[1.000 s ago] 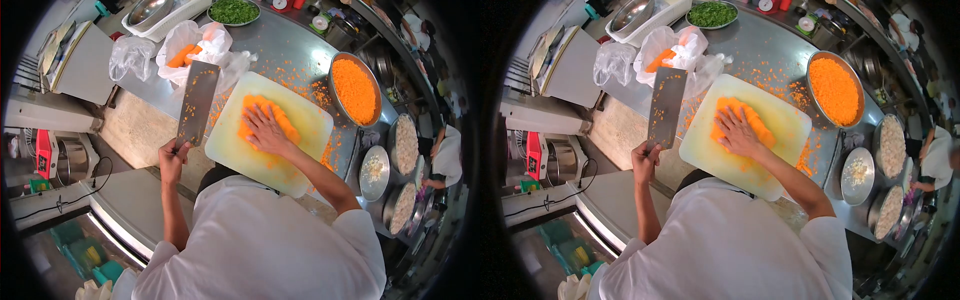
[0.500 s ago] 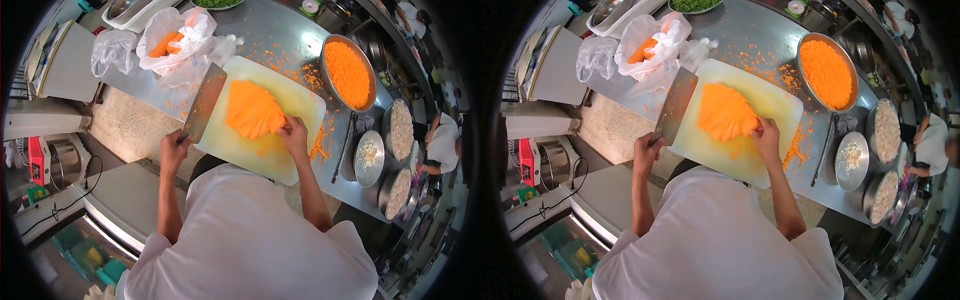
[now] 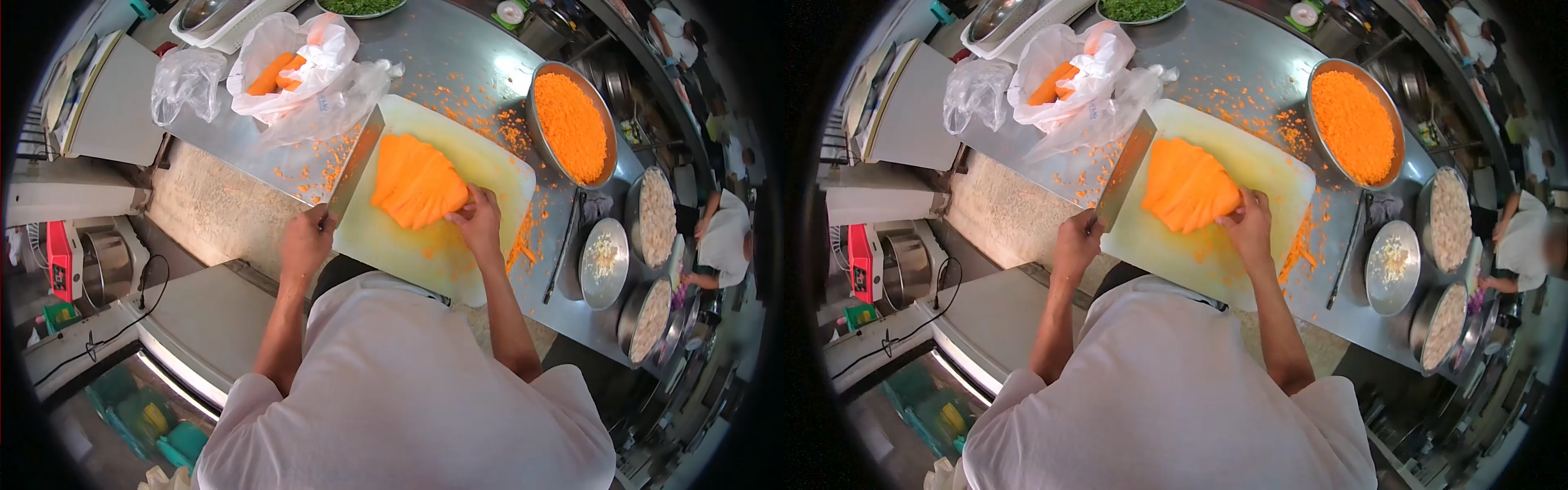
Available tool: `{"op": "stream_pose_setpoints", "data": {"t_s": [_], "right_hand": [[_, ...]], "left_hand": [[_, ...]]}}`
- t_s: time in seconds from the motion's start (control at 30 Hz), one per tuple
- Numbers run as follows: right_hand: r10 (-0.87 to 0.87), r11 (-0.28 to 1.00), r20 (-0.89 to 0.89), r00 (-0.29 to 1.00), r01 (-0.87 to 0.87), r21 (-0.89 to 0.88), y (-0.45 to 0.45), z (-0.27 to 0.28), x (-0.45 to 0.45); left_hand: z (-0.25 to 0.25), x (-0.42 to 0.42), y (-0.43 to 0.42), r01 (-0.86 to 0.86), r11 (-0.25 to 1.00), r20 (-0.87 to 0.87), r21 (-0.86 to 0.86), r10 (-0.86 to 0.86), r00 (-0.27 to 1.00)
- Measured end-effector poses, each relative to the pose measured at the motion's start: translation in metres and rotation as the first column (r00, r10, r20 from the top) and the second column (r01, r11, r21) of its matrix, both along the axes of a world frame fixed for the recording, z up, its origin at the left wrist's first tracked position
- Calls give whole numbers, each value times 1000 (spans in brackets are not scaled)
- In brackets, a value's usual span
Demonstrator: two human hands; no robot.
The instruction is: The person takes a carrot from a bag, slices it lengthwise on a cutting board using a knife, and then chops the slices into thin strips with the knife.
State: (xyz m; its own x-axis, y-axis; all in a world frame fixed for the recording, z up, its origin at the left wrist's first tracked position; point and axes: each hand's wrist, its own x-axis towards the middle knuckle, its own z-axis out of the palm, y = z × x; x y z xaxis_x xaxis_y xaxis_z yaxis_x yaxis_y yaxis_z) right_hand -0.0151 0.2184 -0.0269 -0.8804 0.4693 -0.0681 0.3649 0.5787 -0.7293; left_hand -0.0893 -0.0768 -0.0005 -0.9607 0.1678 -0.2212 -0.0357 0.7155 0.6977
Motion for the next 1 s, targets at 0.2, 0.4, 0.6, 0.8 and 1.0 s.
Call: {"op": "stream_pose_setpoints", "data": {"t_s": [0.2,0.4,0.6,0.8,1.0], "right_hand": [[77,996,-30,997,-76,51,11,-7,0],[201,930,-114,973,-153,334,-6,39,-46],[494,844,-420,762,-535,22,-84,124,-163],[686,689,-320,653,-724,0,-148,82,-307],[822,568,-108,559,-792,224,-209,23,-384]], "left_hand": [[17,10,5,30,999,-122,-20,-32,992],[5,9,5,159,987,-132,-36,-162,978],[4,1,2,216,975,-26,-58,-217,976],[-8,0,-1,262,965,-11,7,-262,965],[-12,0,0,316,947,10,54,-317,948]]}}
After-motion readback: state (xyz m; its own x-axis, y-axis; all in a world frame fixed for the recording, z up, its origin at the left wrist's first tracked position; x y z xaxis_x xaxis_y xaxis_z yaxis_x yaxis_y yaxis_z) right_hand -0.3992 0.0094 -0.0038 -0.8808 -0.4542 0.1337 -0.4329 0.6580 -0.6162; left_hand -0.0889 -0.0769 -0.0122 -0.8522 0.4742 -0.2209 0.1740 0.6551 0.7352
